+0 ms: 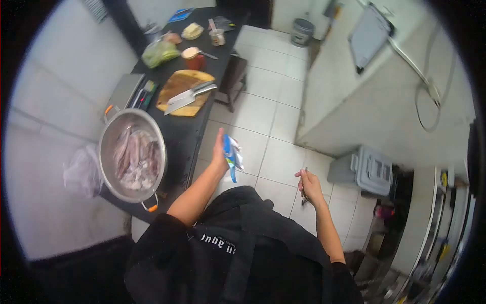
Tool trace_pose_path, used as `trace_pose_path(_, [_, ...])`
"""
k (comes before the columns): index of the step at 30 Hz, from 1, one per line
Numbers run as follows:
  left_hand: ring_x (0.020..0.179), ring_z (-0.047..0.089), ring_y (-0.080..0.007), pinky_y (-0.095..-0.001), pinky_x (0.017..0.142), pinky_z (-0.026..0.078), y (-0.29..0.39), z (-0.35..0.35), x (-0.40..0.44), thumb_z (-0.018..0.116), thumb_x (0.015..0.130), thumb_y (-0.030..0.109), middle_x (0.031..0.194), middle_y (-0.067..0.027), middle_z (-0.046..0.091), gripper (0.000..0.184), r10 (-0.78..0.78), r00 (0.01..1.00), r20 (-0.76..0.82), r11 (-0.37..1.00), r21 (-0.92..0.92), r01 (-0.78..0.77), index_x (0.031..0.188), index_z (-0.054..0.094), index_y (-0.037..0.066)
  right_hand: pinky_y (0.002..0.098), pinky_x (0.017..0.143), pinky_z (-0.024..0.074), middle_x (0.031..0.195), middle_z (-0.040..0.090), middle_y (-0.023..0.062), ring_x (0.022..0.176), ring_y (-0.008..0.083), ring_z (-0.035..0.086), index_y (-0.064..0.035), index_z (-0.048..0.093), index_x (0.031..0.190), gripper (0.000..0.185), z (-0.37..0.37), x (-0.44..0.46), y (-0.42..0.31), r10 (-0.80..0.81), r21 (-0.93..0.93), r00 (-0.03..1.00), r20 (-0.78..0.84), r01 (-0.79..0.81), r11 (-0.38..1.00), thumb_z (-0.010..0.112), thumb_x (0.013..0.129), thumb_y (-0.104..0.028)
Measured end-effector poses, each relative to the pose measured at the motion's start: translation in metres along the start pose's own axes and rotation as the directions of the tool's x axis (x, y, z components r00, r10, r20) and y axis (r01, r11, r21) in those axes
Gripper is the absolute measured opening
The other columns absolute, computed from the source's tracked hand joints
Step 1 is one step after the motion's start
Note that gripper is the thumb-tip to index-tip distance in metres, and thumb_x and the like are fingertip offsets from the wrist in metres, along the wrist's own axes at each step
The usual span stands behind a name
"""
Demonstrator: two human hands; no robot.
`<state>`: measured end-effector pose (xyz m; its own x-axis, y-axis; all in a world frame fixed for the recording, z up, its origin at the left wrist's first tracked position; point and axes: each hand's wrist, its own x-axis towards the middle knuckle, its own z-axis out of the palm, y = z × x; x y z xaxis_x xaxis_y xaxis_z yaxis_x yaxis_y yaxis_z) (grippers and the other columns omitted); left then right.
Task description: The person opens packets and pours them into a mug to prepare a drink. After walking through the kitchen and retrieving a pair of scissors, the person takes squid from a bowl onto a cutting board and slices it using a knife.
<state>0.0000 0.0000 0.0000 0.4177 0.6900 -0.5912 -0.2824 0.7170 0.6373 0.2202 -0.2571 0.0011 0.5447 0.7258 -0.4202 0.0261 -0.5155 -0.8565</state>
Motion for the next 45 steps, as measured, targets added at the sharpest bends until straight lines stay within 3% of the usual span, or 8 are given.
trace_pose_path(10, [0.056,0.054,-0.0237,-0.0393,0.05,0.042,0.017,-0.137,0.009,0.045,0.079,0.068,0.071,-0.0061,0.06,0.057,-0.228,0.921,-0.317,0.835,-0.55,0.018,0.084,0.063,0.014,0.0259,0.033,0.0384,0.07,0.055,0.005,0.044,0.0127,0.049,-0.0013,0.059,0.108,0.039,0.101,0.204,-0.122,0.086,-0.362,0.821,0.565,0.154,0.919,0.038,0.099,-0.034])
trace_pose_path(17, [0.047,0.05,-0.0213,-0.0353,0.046,0.04,0.04,-0.16,0.065,0.055,0.086,0.048,0.063,-0.0009,0.057,0.037,-0.127,0.954,-0.272,0.805,-0.59,-0.061,0.077,0.06,0.013,0.0289,0.042,0.0486,0.083,0.061,0.0116,0.051,0.0173,0.057,0.0025,0.056,0.11,0.037,0.208,0.355,-0.217,-0.078,-0.139,0.781,0.62,0.208,0.968,0.041,0.099,-0.029])
trace_pose_path(25, [0.091,0.058,-0.0261,-0.0457,0.079,0.045,0.117,-0.126,0.098,0.028,0.085,0.074,0.099,-0.0097,0.062,0.078,-0.177,0.936,-0.304,0.685,-0.721,-0.105,0.115,0.059,0.009,0.0252,0.062,0.0449,0.083,0.064,0.0069,0.069,0.0136,0.056,-0.0028,0.06,0.105,0.033,0.273,0.509,-0.302,-0.167,0.002,0.874,0.455,0.187,0.982,0.043,0.099,-0.031])
trace_pose_path(37, [0.084,0.062,-0.0284,-0.0459,0.076,0.053,0.192,-0.072,0.22,0.042,0.09,0.06,0.098,-0.0115,0.062,0.059,0.035,0.809,-0.586,0.673,-0.585,-0.453,0.114,0.057,0.008,0.0403,0.082,0.048,0.089,0.068,0.0183,0.09,0.0353,0.063,0.002,0.064,0.105,0.042,0.362,0.752,-0.354,-0.611,-0.347,0.52,0.596,0.854,0.388,0.05,0.093,-0.036])
trace_pose_path(39, [0.09,0.062,-0.0286,-0.046,0.077,0.054,0.204,-0.065,0.239,0.041,0.091,0.059,0.105,-0.0123,0.062,0.057,0.088,0.789,-0.608,0.654,-0.563,-0.506,0.117,0.056,0.009,0.0392,0.072,0.0519,0.086,0.067,0.02,0.081,0.0328,0.066,0.0043,0.064,0.105,0.048,0.362,0.72,-0.372,-0.852,-0.442,0.25,0.46,0.896,0.025,0.056,0.089,-0.041])
trace_pose_path(40, [0.092,0.062,-0.0304,-0.0489,0.08,0.053,0.215,-0.058,0.251,0.04,0.092,0.058,0.107,-0.0137,0.062,0.058,0.061,0.746,-0.663,0.622,-0.559,-0.548,0.117,0.055,0.008,0.0392,0.072,0.0519,0.086,0.067,0.02,0.081,0.0328,0.066,0.0043,0.064,0.105,0.048,0.358,0.693,-0.392,-0.837,-0.41,0.242,0.492,0.912,0.023,0.056,0.089,-0.041])
trace_pose_path(42, [0.096,0.062,-0.0339,-0.0532,0.085,0.051,0.214,-0.069,0.275,0.039,0.092,0.057,0.109,-0.016,0.061,0.059,0.045,0.652,-0.757,0.563,-0.52,-0.642,0.118,0.054,0.006,0.0339,0.062,0.0534,0.088,0.067,0.0149,0.067,0.0233,0.065,0.0021,0.063,0.111,0.051,0.353,0.644,-0.427,0.146,-0.548,0.575,0.805,0.626,0.555,0.061,0.087,-0.043])
trace_pose_path(45, [0.097,0.062,-0.0366,-0.0546,0.085,0.051,0.206,-0.08,0.302,0.039,0.093,0.056,0.111,-0.0174,0.061,0.06,0.074,0.634,-0.77,0.497,-0.523,-0.693,0.121,0.05,0.004,0.0268,0.051,0.0521,0.085,0.066,0.0116,0.059,0.0146,0.062,0.005,0.063,0.107,0.048,0.374,0.653,-0.382,0.12,-0.408,0.46,0.88,0.603,0.685,0.064,0.086,-0.038])
